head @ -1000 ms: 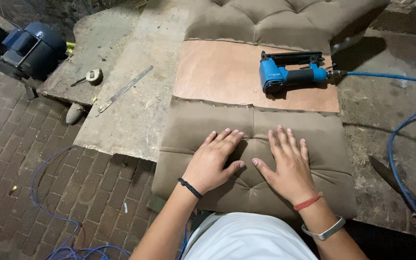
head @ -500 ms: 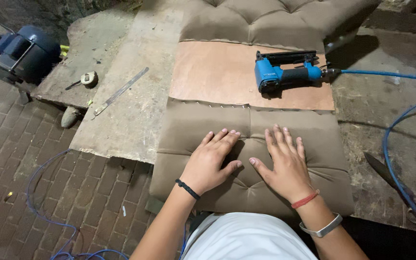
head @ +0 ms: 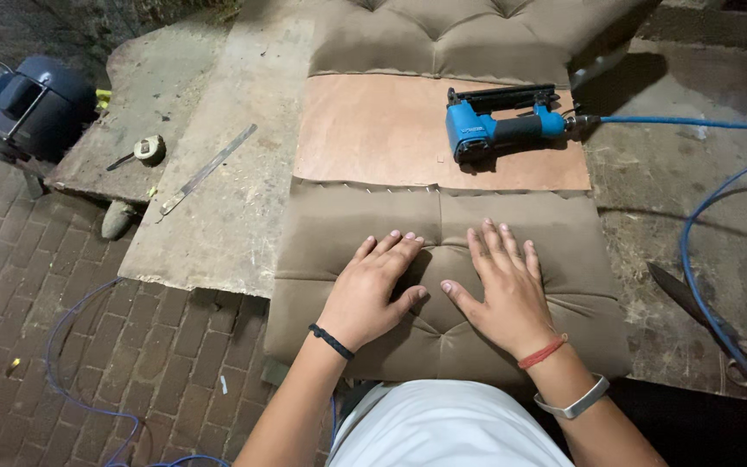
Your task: The person works on a tufted upholstered furniture panel, pulling and smoothing the fabric over the wooden backing board and using a pneumatic nail gun to fasten the fabric edge to the wood. They press the tufted fabric into place, reposition the panel, and continue fastening along the edge.
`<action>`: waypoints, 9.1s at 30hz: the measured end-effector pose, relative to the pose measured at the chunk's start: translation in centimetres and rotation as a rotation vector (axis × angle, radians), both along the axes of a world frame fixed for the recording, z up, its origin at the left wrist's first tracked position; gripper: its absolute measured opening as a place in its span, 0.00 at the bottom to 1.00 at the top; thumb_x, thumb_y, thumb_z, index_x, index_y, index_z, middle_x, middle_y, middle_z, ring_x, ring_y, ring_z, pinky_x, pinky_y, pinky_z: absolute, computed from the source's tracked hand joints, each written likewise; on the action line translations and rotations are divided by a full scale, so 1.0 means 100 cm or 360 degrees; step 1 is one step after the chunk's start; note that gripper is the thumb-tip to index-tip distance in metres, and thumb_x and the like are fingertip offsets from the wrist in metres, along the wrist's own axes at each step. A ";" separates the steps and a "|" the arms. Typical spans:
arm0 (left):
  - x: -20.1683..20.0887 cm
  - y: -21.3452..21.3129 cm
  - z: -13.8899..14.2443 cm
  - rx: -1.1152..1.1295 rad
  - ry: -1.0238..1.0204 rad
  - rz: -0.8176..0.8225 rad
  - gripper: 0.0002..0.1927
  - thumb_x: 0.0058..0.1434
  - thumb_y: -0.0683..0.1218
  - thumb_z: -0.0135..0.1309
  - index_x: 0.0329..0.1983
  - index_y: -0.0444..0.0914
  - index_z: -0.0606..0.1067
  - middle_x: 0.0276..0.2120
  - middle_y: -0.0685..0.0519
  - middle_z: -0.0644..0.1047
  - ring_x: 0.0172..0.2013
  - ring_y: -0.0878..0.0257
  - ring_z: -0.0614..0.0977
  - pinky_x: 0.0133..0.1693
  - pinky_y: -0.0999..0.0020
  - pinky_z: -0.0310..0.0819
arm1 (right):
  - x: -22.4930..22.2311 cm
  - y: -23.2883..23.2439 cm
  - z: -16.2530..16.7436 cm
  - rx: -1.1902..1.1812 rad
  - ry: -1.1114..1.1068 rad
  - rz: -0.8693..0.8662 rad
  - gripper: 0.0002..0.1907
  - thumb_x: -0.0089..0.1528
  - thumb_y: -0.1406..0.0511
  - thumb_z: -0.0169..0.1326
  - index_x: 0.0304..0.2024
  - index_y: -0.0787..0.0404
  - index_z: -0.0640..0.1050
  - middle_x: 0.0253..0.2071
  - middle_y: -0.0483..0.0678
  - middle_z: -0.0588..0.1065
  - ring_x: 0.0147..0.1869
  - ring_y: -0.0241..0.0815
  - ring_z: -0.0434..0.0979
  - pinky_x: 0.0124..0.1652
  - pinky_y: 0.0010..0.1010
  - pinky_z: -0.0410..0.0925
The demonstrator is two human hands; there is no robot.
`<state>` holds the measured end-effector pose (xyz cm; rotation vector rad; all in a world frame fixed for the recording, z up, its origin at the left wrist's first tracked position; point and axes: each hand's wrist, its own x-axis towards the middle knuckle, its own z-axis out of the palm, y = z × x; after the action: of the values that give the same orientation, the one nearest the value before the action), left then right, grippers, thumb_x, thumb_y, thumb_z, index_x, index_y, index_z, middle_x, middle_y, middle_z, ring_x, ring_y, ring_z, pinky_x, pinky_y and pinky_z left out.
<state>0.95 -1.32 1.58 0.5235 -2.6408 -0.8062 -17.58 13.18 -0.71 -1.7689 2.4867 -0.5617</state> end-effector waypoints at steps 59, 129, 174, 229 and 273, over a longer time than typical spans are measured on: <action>-0.006 0.001 0.015 0.0057 -0.0070 0.0010 0.32 0.60 0.52 0.59 0.67 0.38 0.68 0.66 0.45 0.71 0.69 0.47 0.66 0.68 0.47 0.52 | -0.014 -0.012 0.006 -0.0420 -0.1810 0.0029 0.13 0.63 0.71 0.57 0.50 0.67 0.82 0.46 0.48 0.84 0.48 0.32 0.83 0.47 0.23 0.75; -0.113 0.006 -0.015 0.0430 0.0475 -0.0178 0.17 0.57 0.36 0.61 0.49 0.43 0.82 0.41 0.51 0.82 0.37 0.56 0.85 0.37 0.65 0.79 | -0.064 0.001 -0.030 -0.0588 -0.2688 -0.0308 0.07 0.69 0.65 0.49 0.41 0.62 0.75 0.29 0.42 0.73 0.28 0.31 0.73 0.28 0.24 0.71; -0.103 -0.002 -0.010 0.0840 0.0456 -0.0266 0.22 0.56 0.34 0.55 0.54 0.42 0.80 0.37 0.52 0.79 0.32 0.65 0.80 0.36 0.71 0.76 | -0.047 -0.003 -0.024 -0.0980 -0.2262 -0.0374 0.12 0.66 0.69 0.55 0.52 0.64 0.76 0.33 0.45 0.75 0.30 0.29 0.73 0.26 0.23 0.70; -0.108 -0.006 -0.026 0.1192 0.0340 -0.0376 0.21 0.61 0.39 0.60 0.59 0.39 0.79 0.36 0.55 0.78 0.31 0.71 0.76 0.34 0.74 0.74 | -0.051 0.008 -0.029 -0.0999 -0.1904 -0.0056 0.18 0.65 0.70 0.55 0.59 0.66 0.77 0.38 0.41 0.74 0.36 0.27 0.73 0.36 0.19 0.69; -0.116 -0.013 -0.036 0.1521 0.0427 -0.0065 0.34 0.64 0.35 0.52 0.74 0.41 0.62 0.37 0.54 0.78 0.33 0.68 0.81 0.37 0.71 0.82 | -0.107 0.030 0.028 -0.1591 -0.2590 -0.0675 0.28 0.65 0.59 0.50 0.66 0.60 0.62 0.44 0.52 0.75 0.38 0.40 0.80 0.36 0.29 0.74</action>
<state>-10.66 -2.66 -2.01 0.5175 -1.8921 -1.9855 -28.24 16.19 2.12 -0.1534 1.2275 -2.2349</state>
